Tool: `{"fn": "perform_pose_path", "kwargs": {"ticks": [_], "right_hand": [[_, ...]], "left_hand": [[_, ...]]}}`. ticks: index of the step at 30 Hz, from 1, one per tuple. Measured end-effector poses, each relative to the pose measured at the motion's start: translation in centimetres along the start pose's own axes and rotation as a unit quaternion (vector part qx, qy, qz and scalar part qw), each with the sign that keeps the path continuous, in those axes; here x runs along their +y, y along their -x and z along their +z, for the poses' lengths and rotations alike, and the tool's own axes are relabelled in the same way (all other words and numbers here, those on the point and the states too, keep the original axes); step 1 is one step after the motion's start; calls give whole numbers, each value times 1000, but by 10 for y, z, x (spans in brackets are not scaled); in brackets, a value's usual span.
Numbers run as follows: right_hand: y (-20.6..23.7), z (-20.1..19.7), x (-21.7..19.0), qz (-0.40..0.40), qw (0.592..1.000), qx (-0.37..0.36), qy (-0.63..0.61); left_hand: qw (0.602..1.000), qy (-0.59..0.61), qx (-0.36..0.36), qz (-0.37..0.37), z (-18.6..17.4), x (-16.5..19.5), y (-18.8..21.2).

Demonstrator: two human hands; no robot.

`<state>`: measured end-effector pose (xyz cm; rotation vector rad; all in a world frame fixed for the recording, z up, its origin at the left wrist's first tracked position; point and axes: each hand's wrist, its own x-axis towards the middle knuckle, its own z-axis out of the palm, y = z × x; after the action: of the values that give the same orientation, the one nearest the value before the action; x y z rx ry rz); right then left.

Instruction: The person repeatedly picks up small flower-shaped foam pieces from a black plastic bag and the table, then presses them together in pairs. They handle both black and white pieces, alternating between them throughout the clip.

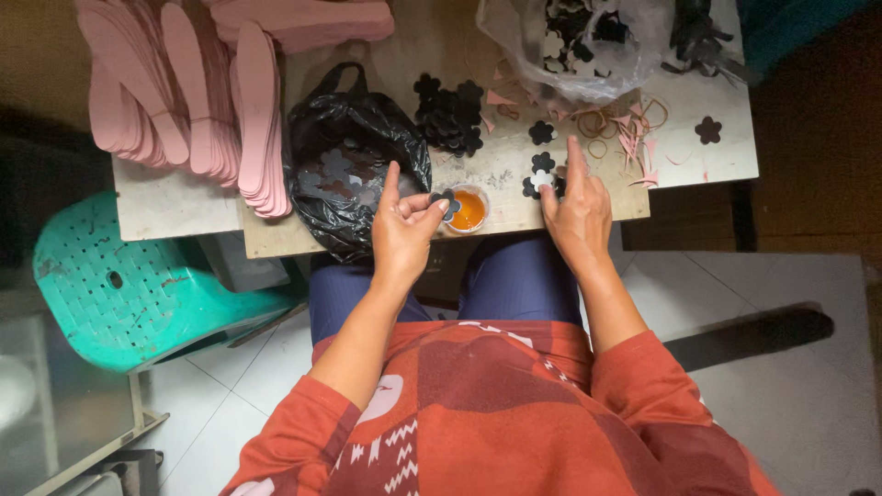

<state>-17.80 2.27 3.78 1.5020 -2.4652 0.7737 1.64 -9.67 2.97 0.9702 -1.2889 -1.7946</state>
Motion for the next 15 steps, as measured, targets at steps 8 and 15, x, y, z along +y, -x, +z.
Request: {"fn": "perform_pose_path", "kwargs": {"ticks": [8,15], "right_hand": [[0,8,-30,19,1000,-4,-16],[11,18,-53,55,995,2,-78]], "left_hand": [[999,-42,18,24,5,40,-56],[968,-216,85,101,-9,52,-77]]}}
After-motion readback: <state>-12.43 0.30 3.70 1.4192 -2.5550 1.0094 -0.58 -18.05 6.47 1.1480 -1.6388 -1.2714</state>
